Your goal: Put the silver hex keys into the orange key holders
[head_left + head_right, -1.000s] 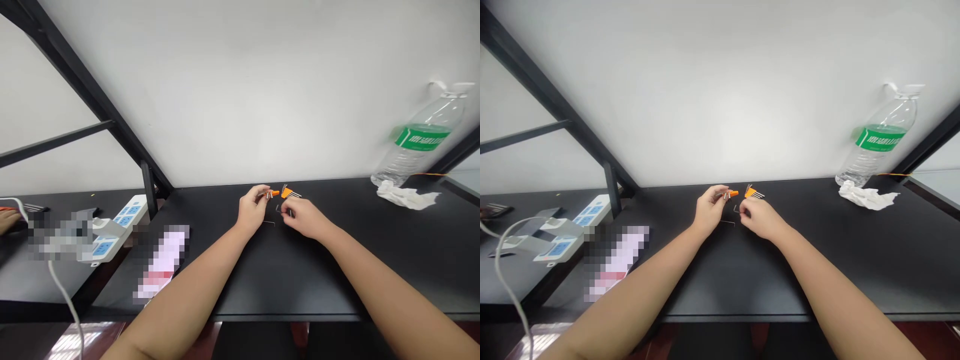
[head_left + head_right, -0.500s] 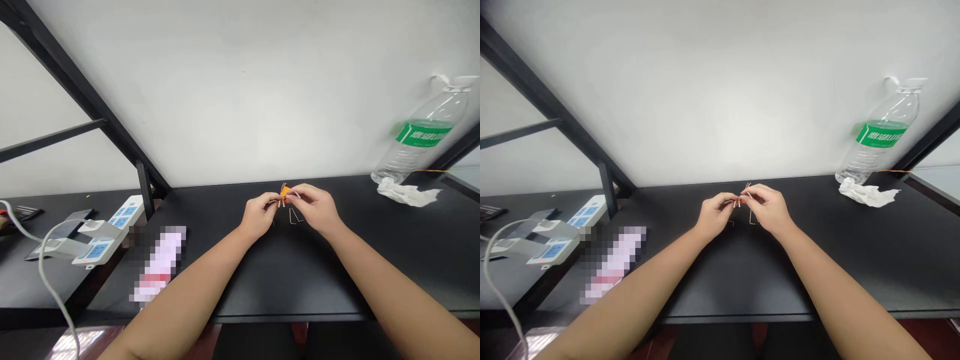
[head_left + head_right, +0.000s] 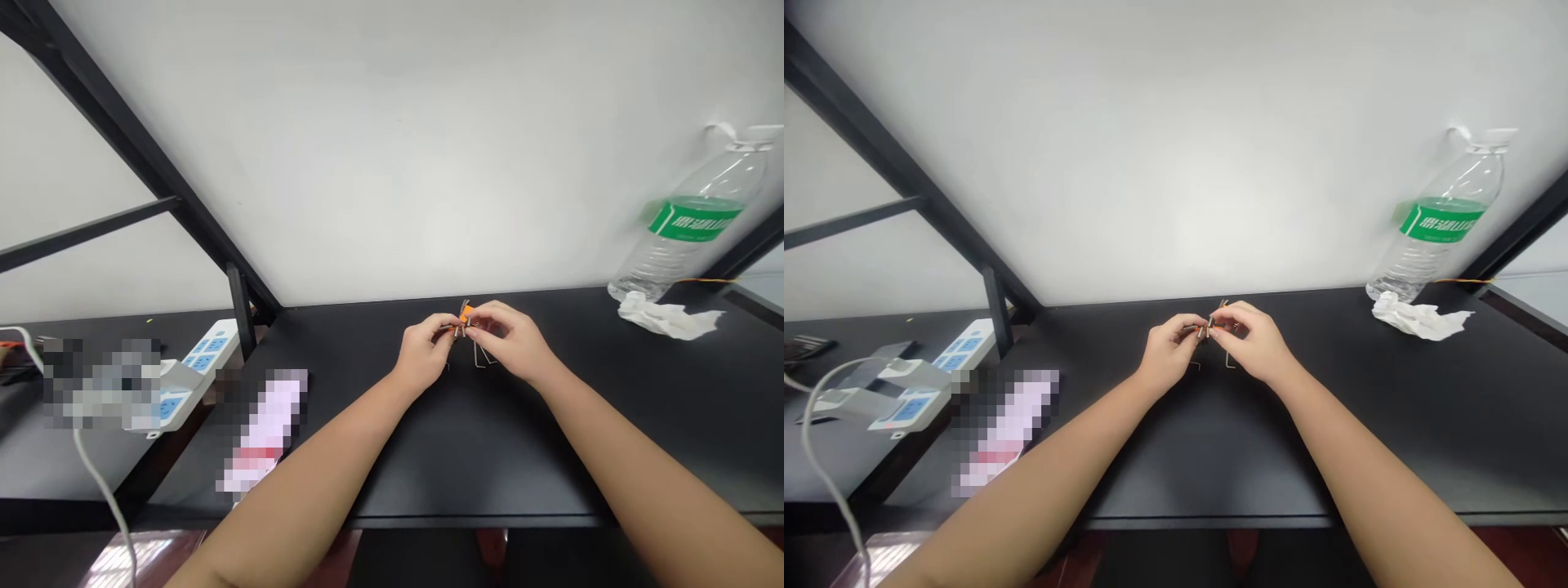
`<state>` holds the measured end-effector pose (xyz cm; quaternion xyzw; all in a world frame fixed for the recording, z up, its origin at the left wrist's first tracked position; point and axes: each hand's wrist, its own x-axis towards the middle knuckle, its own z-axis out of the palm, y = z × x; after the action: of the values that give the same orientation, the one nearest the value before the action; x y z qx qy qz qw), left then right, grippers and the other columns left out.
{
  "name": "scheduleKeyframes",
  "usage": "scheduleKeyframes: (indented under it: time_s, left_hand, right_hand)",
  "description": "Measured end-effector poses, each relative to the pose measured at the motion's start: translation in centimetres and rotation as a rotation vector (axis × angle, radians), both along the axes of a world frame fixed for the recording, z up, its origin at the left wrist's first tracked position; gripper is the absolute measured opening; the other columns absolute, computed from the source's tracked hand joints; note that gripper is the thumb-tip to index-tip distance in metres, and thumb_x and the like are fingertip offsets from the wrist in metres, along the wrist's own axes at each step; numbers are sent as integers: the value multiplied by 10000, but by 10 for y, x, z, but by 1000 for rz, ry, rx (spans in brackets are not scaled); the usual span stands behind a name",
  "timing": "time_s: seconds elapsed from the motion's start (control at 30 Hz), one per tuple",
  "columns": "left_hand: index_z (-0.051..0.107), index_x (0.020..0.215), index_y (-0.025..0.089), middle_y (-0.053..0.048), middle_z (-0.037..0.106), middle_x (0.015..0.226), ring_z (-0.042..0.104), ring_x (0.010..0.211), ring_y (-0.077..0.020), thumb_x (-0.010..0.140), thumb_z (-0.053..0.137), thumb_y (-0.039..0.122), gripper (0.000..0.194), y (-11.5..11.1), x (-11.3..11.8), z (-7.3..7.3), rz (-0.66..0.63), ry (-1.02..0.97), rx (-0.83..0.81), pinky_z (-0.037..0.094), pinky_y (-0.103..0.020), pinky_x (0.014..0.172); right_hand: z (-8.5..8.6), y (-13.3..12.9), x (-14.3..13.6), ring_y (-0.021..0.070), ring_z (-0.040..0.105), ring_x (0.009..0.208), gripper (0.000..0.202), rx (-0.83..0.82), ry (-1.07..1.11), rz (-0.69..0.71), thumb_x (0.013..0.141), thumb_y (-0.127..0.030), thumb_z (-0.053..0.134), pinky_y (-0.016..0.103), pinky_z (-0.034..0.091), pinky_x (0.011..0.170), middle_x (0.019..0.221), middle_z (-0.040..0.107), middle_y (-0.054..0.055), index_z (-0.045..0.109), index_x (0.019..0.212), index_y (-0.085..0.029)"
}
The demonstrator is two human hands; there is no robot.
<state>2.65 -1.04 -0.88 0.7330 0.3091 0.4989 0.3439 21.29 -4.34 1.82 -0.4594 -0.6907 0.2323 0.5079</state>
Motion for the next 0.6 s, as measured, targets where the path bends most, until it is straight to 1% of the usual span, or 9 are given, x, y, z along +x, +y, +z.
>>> scheduleKeyframes:
  time_s: [0.07,0.1,0.2,0.27,0.37,0.43,0.53,0.6]
  left_hand:
    - [706,1023,203,-37,758,955,740,864,-165,903,601,145,170,1,-1,-1,-9,-12,-17,617,-308,833]
    - [706,1027,202,-38,759,958,741,872,-169,903,603,146,171,2,-1,-1,-15,-10,-19,618,-313,838]
    - [711,1041,205,-41,760,963,738,874,-172,903,608,154,180,3,-1,-3,-11,10,1,618,-323,841]
    - [713,1037,205,-41,760,958,737,868,-172,905,612,165,171,4,-1,-3,3,1,0,619,-326,840]
    - [708,1019,194,-45,761,950,743,886,-180,900,626,179,144,6,-2,-3,15,-65,-48,622,-340,858]
    - [705,1009,190,-46,762,943,745,898,-185,896,632,178,135,8,-3,-3,30,-88,-75,622,-347,870]
    - [705,1010,195,-48,761,965,742,922,-187,901,620,168,141,10,-5,-3,50,-76,-74,614,-351,889]
    - [700,1054,199,-49,755,993,739,930,-184,907,608,160,178,10,-6,-3,50,-72,-62,607,-348,893]
  right_hand:
    - [0,-1,1,197,650,898,288,59,5,44,865,-242,677,363,551,821,1055,682,56,723,1149,-262]
    - [0,-2,2,203,654,929,311,95,-13,57,875,-237,661,375,554,854,1084,677,61,715,1179,-270]
    - [-1,-4,1,222,657,982,251,173,-113,53,899,-239,627,398,554,897,1103,674,66,756,1110,-284]
    - [-2,-3,1,229,656,1000,259,191,-159,36,922,-233,585,404,553,901,1090,680,65,769,1094,-292]
    - [-6,0,1,217,655,1016,357,189,-228,44,947,-193,507,394,548,906,1119,677,60,740,1193,-310]
    - [-9,1,2,213,646,1062,418,169,-287,56,946,-169,484,385,537,935,1170,658,58,700,1270,-321]
    - [-13,2,4,227,619,1150,482,114,-387,68,928,-172,507,384,524,970,1292,600,61,629,1365,-335]
    - [-13,2,4,233,615,1152,494,88,-423,51,920,-191,525,381,525,959,1345,568,68,599,1390,-321]
